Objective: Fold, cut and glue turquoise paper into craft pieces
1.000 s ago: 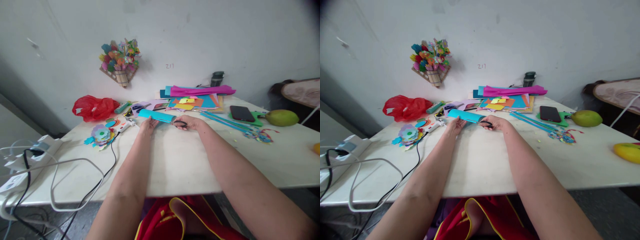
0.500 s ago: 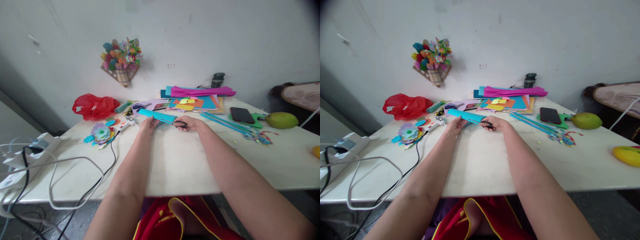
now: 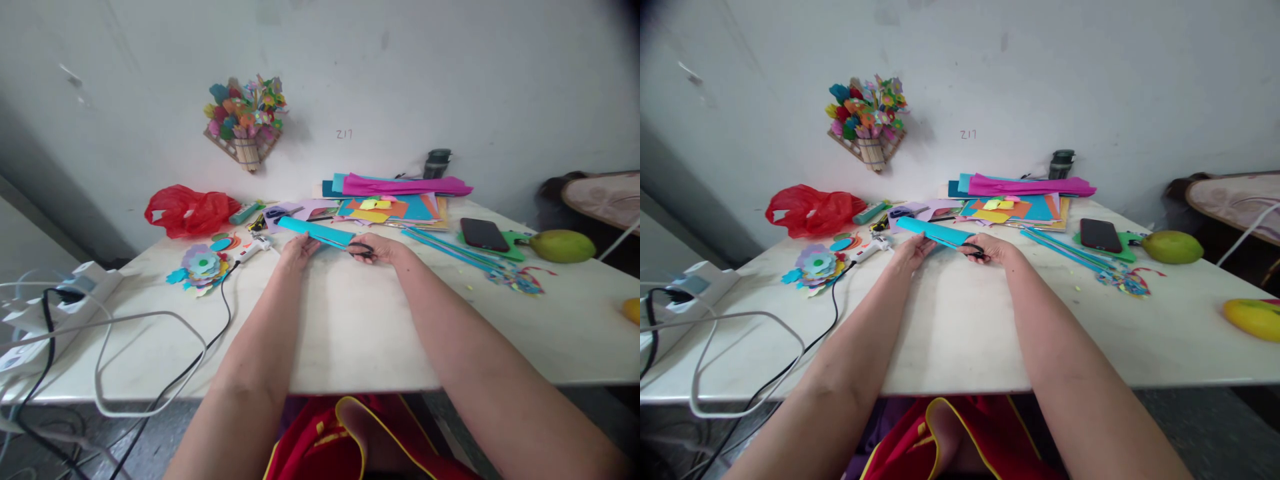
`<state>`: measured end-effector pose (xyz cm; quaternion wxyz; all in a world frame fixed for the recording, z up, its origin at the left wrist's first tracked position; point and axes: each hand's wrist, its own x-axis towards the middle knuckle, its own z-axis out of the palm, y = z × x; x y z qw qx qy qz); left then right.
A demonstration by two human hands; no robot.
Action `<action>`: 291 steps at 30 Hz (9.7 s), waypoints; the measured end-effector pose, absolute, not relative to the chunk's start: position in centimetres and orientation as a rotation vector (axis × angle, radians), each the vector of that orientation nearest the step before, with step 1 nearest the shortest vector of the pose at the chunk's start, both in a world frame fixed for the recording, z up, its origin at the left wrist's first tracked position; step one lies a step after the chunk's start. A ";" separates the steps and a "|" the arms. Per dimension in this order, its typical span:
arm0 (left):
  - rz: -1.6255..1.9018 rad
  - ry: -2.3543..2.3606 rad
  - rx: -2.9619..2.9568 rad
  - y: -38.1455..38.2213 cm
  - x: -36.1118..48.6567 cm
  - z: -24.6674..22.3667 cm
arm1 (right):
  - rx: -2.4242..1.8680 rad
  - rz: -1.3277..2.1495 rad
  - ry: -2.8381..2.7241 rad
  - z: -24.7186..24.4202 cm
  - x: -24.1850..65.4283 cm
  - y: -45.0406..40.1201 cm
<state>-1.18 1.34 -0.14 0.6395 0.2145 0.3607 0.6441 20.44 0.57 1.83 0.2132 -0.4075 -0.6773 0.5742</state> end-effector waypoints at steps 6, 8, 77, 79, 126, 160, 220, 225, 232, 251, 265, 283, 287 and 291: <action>1.494 0.806 0.550 1.4 -1.3 -0.3 | -1.125 1.578 -1.889 1.8 20.3 0.6; 1.498 0.808 0.553 1.3 -1.2 -0.2 | -1.128 1.582 -1.882 1.8 20.3 0.5; 1.483 0.816 0.586 1.2 -1.3 -0.2 | -1.078 1.536 -1.903 1.6 19.9 0.8; 1.487 0.818 0.580 1.3 -1.3 -0.2 | -1.077 1.539 -1.902 1.4 20.0 0.9; 1.442 0.830 0.617 1.2 -1.3 -0.1 | -1.084 1.559 -1.867 2.0 19.7 0.3; 1.487 0.827 0.610 1.2 -1.3 -0.1 | -1.149 1.600 -1.874 1.7 20.4 0.6; 1.511 0.809 0.591 1.4 -1.4 -0.2 | -1.078 1.541 -1.883 1.7 20.1 0.6; 1.497 0.806 0.594 1.2 -1.3 -0.2 | -1.063 1.571 -1.886 1.6 20.2 0.6; 1.480 0.793 0.631 1.2 -1.3 -0.2 | -1.044 1.578 -1.893 1.3 20.2 0.9; 1.461 0.823 0.664 1.2 -1.2 -0.1 | -1.014 1.547 -1.932 1.1 20.1 1.0; 1.460 0.810 0.640 1.4 -1.3 -0.4 | -1.028 1.503 -1.923 0.8 20.1 1.5; 1.457 0.819 0.636 1.3 -1.3 -0.2 | -1.060 1.438 -1.946 1.4 19.9 0.9; 1.495 0.813 0.640 1.4 -1.4 -0.4 | -1.067 1.455 -1.916 1.9 20.0 0.3; 1.499 0.810 0.648 1.3 -1.4 -0.4 | -1.057 1.502 -1.903 1.8 20.2 0.4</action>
